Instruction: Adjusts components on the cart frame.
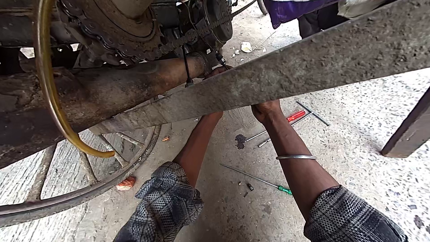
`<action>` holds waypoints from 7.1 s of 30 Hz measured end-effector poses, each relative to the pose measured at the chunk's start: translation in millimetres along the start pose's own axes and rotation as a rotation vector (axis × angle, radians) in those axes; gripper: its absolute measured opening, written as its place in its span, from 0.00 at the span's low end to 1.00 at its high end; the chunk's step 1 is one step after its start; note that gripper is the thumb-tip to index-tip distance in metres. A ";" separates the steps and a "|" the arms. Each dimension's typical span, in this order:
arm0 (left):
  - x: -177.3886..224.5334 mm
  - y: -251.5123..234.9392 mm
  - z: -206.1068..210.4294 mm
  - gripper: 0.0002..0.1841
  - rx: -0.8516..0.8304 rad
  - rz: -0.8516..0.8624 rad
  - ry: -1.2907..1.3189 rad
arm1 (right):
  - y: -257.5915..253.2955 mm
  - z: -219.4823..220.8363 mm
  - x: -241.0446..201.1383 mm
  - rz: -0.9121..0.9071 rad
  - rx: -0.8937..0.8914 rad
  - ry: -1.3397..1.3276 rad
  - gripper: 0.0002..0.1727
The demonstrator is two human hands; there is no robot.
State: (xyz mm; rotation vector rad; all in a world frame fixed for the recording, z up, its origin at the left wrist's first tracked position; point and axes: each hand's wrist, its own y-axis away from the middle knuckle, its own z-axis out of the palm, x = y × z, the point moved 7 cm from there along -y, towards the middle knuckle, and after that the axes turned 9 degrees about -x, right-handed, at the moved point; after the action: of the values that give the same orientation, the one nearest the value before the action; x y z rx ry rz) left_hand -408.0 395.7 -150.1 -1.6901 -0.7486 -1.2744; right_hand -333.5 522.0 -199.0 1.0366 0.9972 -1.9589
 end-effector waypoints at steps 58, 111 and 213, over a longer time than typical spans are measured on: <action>-57.0 -3.1 26.4 0.10 -0.252 -0.169 0.653 | 6.6 -2.7 -11.2 -0.100 0.067 -0.023 0.11; 17.4 15.3 28.0 0.05 0.146 -0.296 0.652 | 11.7 10.9 -31.1 -0.102 0.088 0.216 0.04; -57.7 6.9 9.5 0.11 -0.240 -0.234 0.663 | 17.8 6.9 -28.4 -0.206 -0.014 0.436 0.08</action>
State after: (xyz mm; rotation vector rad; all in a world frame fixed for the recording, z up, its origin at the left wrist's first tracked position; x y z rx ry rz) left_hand -415.1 403.2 -208.0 -1.2431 -0.4054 -2.0108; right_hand -308.6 514.0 -176.9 1.4407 1.3970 -1.9214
